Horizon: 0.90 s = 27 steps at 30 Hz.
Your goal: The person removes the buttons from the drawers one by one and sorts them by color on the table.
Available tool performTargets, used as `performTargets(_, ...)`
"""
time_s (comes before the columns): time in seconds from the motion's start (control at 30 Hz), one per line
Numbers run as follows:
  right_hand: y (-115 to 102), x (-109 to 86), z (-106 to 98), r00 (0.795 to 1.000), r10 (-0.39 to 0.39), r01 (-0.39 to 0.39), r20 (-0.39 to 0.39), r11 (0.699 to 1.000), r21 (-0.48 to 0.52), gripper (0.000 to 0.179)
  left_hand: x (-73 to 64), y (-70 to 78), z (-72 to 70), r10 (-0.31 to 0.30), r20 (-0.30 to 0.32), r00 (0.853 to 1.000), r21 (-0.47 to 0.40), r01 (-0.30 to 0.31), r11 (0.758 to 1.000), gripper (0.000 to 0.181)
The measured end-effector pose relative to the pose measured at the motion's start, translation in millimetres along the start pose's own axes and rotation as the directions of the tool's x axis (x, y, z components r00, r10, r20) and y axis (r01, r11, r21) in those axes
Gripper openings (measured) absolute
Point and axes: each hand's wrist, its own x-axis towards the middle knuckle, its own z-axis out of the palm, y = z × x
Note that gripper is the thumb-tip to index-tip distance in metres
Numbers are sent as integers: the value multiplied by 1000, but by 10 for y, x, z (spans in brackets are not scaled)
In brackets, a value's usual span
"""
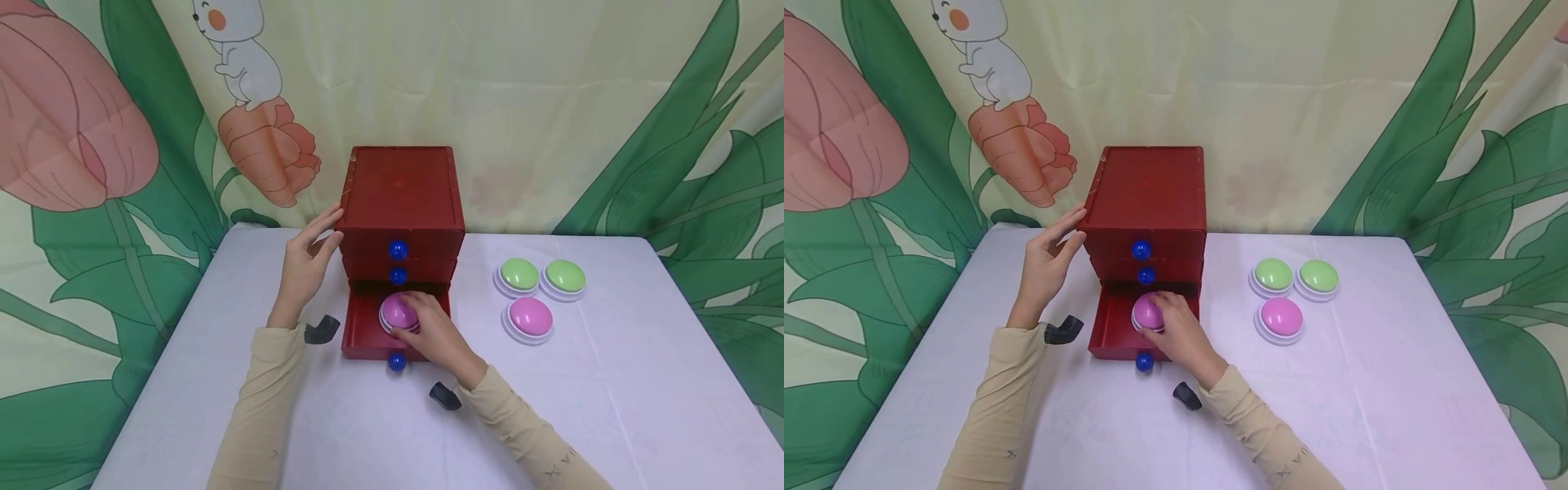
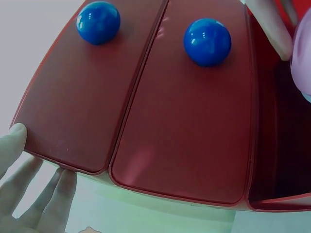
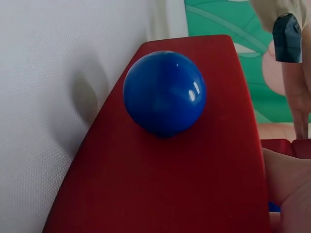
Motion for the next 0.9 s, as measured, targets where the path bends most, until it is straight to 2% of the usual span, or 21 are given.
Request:
performTargets(0.53, 66, 95, 9, 998, -60, 59, -23, 997, -50, 59, 0, 0, 20, 6, 2, 1000, -1, -6, 1000, 42)
performTargets(0.9, 82, 122, 27, 998, -64, 63, -10, 996, -65, 58, -2, -8, 11, 8, 3, 1000, -7, -8, 1000, 42)
